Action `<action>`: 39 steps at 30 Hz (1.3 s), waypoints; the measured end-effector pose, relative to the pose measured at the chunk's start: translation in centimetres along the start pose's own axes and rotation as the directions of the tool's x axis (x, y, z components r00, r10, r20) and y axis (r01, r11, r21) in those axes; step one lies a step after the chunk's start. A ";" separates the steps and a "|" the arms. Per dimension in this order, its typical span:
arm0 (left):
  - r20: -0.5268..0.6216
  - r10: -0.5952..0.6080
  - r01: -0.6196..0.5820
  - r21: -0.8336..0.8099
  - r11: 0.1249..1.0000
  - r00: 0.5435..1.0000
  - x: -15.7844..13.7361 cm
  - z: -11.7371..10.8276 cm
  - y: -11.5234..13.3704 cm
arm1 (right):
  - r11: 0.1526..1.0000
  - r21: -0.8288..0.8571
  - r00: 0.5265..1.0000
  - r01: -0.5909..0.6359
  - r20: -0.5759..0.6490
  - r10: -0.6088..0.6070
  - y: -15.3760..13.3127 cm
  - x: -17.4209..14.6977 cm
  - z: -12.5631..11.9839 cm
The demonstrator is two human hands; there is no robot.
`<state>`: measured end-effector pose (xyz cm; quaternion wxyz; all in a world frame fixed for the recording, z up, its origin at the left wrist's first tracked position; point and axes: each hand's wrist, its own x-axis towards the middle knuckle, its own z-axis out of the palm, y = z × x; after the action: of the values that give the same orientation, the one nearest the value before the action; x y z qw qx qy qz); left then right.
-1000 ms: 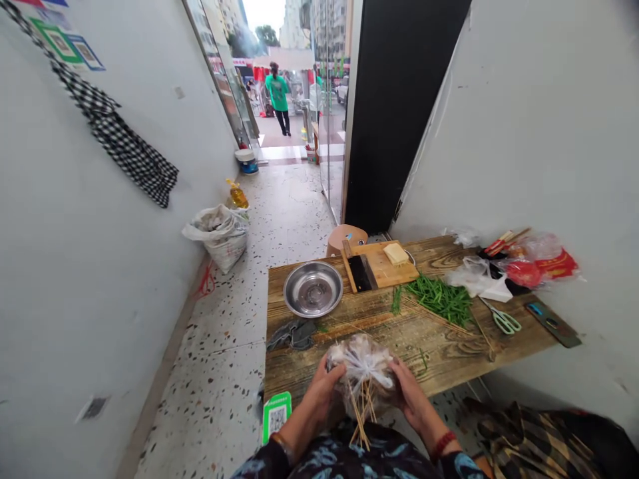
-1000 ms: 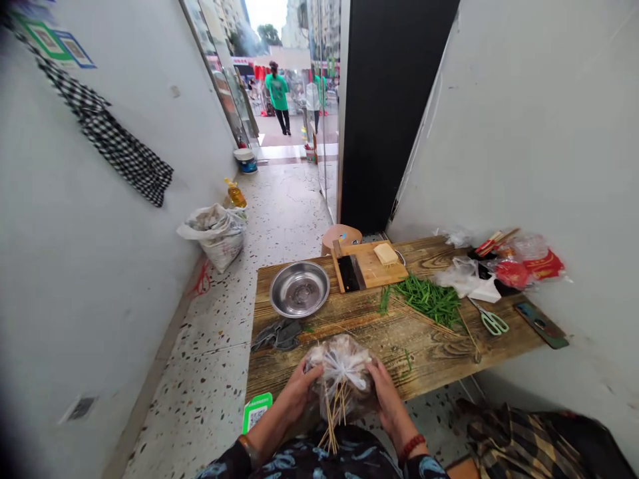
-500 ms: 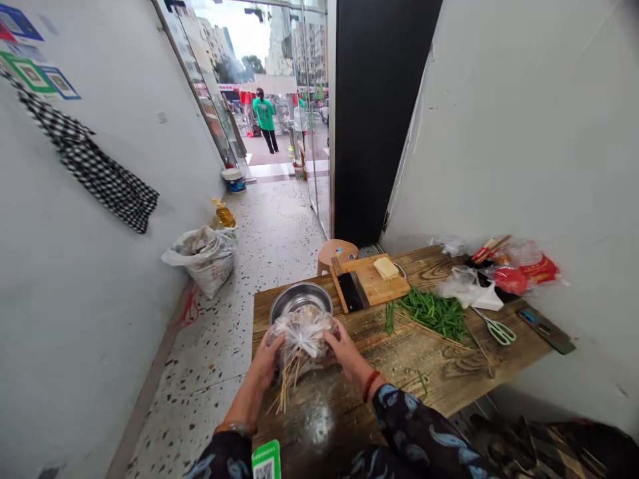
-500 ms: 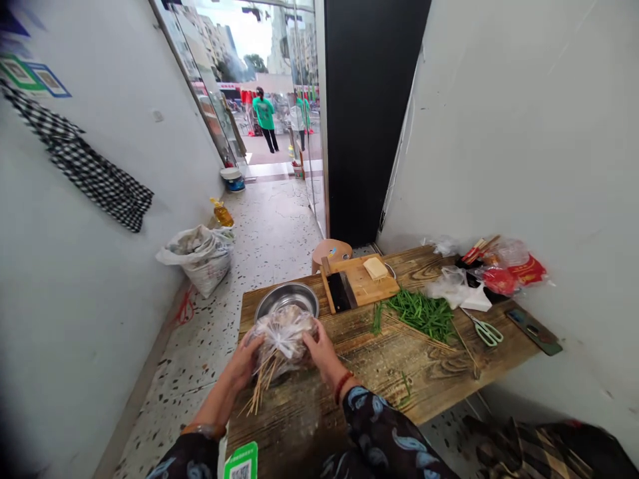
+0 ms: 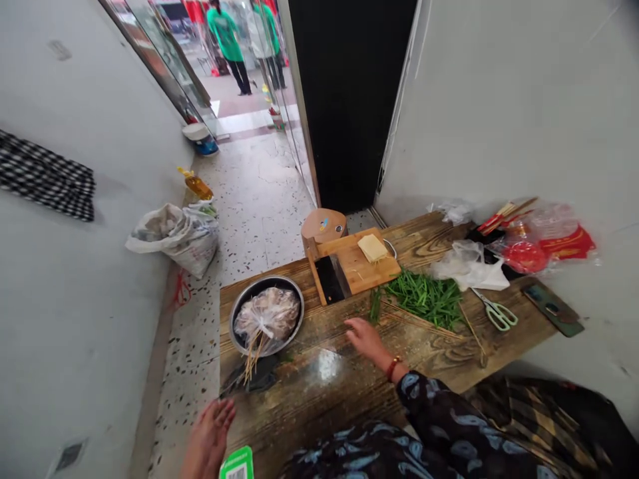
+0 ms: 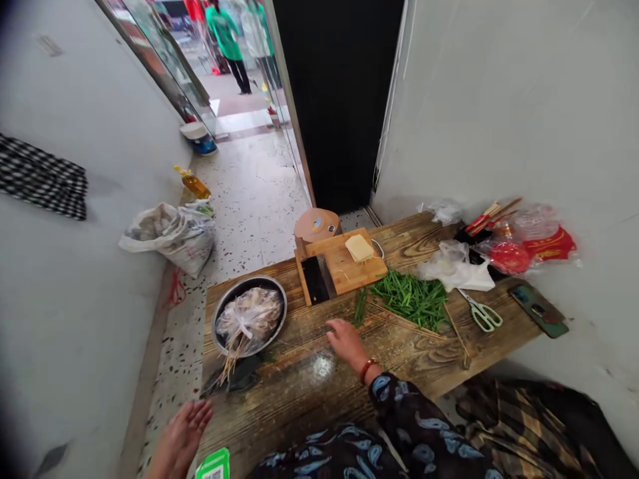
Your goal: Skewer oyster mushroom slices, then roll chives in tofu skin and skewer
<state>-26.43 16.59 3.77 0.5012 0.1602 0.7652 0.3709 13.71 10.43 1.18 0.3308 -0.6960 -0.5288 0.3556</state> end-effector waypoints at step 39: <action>0.669 0.237 -0.684 0.551 0.478 0.705 -8.1 16.2 -7.0 | 0.908 -0.367 0.979 0.203 0.043 -0.201 9.5 4.8 -13.1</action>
<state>-7.60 13.49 0.32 0.4381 0.6573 0.6084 0.0764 30.46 11.86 -0.53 0.2278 -0.6866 -0.6560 0.2152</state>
